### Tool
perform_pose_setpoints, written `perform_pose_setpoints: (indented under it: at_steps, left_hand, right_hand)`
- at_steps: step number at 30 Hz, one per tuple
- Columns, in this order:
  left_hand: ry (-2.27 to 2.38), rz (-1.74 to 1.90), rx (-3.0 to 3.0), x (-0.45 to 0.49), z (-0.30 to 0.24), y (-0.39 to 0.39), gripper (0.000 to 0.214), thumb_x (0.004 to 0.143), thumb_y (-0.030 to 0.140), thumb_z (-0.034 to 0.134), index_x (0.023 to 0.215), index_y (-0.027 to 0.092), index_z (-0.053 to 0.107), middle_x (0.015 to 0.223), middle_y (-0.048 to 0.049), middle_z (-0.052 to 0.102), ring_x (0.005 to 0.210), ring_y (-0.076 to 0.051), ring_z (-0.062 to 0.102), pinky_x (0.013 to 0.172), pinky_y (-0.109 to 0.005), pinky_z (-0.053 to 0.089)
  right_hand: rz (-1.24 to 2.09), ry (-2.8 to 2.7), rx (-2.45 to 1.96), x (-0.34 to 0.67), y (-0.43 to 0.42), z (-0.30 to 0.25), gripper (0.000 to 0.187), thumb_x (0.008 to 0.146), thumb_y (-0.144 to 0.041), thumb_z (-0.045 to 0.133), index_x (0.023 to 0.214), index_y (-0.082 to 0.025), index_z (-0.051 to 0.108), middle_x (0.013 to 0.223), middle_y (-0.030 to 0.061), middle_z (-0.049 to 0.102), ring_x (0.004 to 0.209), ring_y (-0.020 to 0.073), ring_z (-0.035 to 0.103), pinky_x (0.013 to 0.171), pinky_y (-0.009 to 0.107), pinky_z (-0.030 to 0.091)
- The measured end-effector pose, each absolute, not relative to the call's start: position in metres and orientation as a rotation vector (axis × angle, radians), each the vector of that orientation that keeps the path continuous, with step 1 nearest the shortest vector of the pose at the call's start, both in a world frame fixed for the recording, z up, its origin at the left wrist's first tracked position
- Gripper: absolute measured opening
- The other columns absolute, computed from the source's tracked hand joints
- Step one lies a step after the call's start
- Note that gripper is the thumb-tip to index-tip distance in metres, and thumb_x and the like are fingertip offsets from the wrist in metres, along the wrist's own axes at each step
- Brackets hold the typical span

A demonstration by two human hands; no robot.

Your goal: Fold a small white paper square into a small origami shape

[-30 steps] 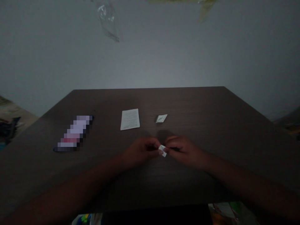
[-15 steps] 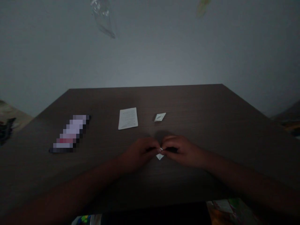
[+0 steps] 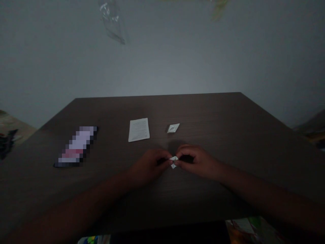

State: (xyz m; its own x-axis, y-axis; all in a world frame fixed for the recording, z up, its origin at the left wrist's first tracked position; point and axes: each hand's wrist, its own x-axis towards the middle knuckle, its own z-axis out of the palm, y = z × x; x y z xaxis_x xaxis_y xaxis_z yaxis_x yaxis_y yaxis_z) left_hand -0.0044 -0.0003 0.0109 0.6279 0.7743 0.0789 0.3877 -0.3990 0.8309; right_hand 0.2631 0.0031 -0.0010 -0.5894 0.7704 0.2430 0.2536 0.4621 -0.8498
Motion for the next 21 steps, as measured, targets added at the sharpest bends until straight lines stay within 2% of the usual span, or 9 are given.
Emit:
perform_pose_setpoints:
  at_steps: [7,11,16,21]
  left_hand:
    - [0.827,0.634,2.151,-0.0015,0.0099,-0.0056,0.021,0.116,0.034,0.068,0.101,0.024,0.079,0.095,-0.0024,0.078,0.088,-0.023,0.073,0.085,-0.033,0.053]
    - [0.752,0.598,2.327,-0.0028,0.0087,-0.0077,0.017,0.118,0.027,0.063,0.104,0.022,0.072,0.097,-0.0023,0.074,0.089,-0.022,0.071,0.084,-0.033,0.053]
    - [0.749,0.548,2.483,-0.0044,0.0094,-0.0064,0.013,0.118,0.025,0.065,0.109,0.021,0.073,0.102,-0.0037,0.074,0.098,-0.024,0.071,0.092,-0.036,0.056]
    - [0.754,0.521,2.472,-0.0035,0.0046,-0.0056,0.01,0.118,0.025,0.067,0.112,0.021,0.075,0.103,-0.0039,0.077,0.099,-0.025,0.072,0.094,-0.036,0.057]
  right_hand:
    - [1.035,-2.111,-0.756,0.2685,0.0031,-0.0084,0.015,0.114,-0.03,0.079,0.101,-0.025,0.082,0.097,0.0041,0.081,0.089,0.0213,0.076,0.082,0.035,0.059]
    - [0.904,-2.213,-0.657,0.2694,0.003,-0.0095,0.022,0.12,-0.031,0.072,0.1,-0.024,0.079,0.095,0.0043,0.078,0.087,0.0203,0.074,0.082,0.034,0.059]
    - [0.75,-2.25,-0.63,0.2694,0.0037,-0.0086,0.024,0.123,-0.031,0.067,0.102,-0.024,0.076,0.094,0.0044,0.076,0.086,0.0205,0.071,0.08,0.034,0.059]
    - [0.774,-2.23,-0.597,0.268,0.0045,-0.0098,0.024,0.123,-0.03,0.068,0.102,-0.024,0.076,0.094,0.0041,0.077,0.085,0.0197,0.073,0.079,0.034,0.059]
